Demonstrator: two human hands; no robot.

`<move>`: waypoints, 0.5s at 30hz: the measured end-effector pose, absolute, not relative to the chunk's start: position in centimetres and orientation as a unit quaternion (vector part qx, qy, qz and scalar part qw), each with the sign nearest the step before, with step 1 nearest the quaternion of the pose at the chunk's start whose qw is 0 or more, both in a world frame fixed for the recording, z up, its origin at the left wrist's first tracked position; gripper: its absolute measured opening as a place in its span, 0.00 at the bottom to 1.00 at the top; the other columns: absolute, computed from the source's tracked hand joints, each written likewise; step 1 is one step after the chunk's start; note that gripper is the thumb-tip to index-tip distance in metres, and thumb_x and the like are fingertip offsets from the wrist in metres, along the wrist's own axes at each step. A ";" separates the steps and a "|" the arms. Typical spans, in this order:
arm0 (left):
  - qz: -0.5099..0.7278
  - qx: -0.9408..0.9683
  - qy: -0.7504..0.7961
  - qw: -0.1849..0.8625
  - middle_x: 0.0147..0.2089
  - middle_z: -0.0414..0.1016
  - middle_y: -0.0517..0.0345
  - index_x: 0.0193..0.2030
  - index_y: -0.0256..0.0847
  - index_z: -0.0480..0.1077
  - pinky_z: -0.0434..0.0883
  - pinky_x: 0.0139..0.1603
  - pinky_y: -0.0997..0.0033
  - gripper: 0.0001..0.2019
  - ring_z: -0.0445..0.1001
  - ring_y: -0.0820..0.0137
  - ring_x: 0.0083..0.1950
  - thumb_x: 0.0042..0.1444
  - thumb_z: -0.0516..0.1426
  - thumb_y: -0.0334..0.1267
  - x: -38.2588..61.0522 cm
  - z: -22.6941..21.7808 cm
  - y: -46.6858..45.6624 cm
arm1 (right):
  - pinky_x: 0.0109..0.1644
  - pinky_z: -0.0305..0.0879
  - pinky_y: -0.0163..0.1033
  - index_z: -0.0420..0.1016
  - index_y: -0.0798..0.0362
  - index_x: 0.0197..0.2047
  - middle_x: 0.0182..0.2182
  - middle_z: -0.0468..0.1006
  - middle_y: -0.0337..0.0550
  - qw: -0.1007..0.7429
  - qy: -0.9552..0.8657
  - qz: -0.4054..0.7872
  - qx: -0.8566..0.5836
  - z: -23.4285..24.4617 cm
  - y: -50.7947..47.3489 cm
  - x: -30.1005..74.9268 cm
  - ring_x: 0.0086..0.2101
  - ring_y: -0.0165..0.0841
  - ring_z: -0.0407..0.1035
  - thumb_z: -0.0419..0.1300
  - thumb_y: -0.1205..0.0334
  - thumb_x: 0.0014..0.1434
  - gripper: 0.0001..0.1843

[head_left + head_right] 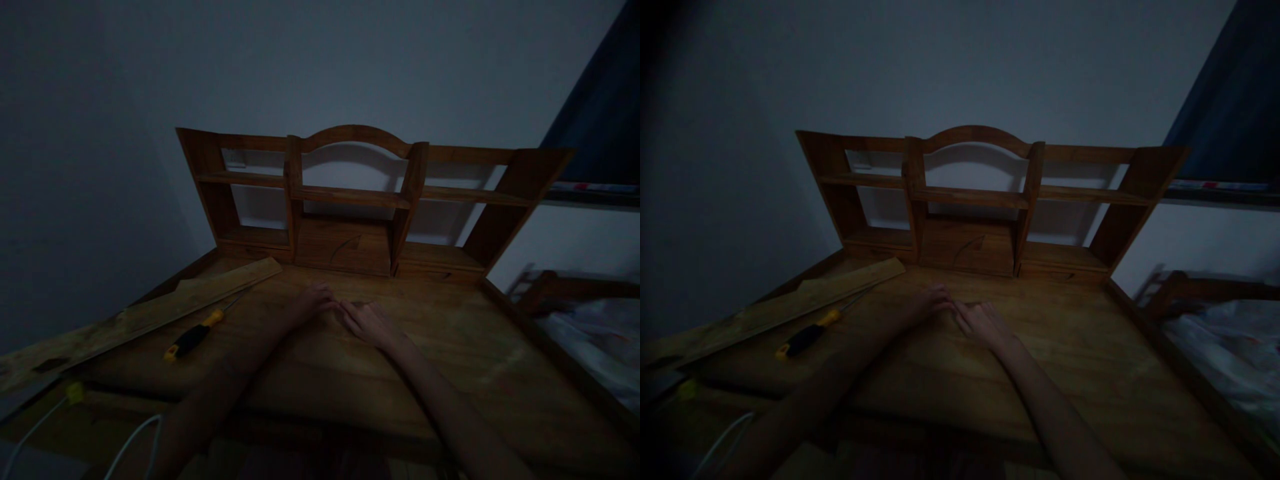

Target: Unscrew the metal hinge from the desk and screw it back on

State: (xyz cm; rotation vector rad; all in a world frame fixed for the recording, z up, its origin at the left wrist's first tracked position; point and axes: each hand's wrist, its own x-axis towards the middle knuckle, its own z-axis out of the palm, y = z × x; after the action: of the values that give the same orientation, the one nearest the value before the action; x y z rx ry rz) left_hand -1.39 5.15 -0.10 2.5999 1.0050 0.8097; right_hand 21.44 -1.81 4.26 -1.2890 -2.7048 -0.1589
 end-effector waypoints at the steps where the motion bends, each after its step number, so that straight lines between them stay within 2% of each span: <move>1: 0.279 0.890 0.341 0.119 0.42 0.74 0.53 0.40 0.38 0.77 0.70 0.50 0.66 0.20 0.72 0.66 0.46 0.70 0.52 0.52 -1.4 -0.2 5.2 | 0.40 0.59 0.39 0.71 0.52 0.59 0.41 0.84 0.52 0.069 -0.899 -0.050 -0.429 4.3 -1.8 21.4 0.36 0.39 0.78 0.43 0.54 0.75 0.21; 10: 0.284 0.888 0.338 0.127 0.43 0.74 0.52 0.40 0.38 0.76 0.70 0.51 0.65 0.17 0.72 0.65 0.47 0.69 0.54 0.49 -1.4 0.0 5.0 | 0.39 0.59 0.39 0.71 0.50 0.60 0.42 0.84 0.49 0.088 -0.899 -0.035 -0.427 4.2 -1.7 21.5 0.37 0.38 0.78 0.44 0.53 0.75 0.21; 15: 0.283 0.883 0.348 0.139 0.43 0.74 0.52 0.38 0.39 0.76 0.70 0.49 0.66 0.18 0.72 0.66 0.46 0.68 0.55 0.51 -1.3 0.0 4.9 | 0.36 0.56 0.39 0.73 0.51 0.55 0.40 0.84 0.48 0.095 -0.904 -0.059 -0.413 4.2 -1.8 21.5 0.34 0.37 0.78 0.42 0.53 0.76 0.21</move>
State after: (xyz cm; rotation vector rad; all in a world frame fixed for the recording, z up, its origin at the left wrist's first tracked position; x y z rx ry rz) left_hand -1.31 4.93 0.01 2.5523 1.0048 0.8183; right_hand 21.46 -1.80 4.23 -1.2232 -2.6803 -0.1753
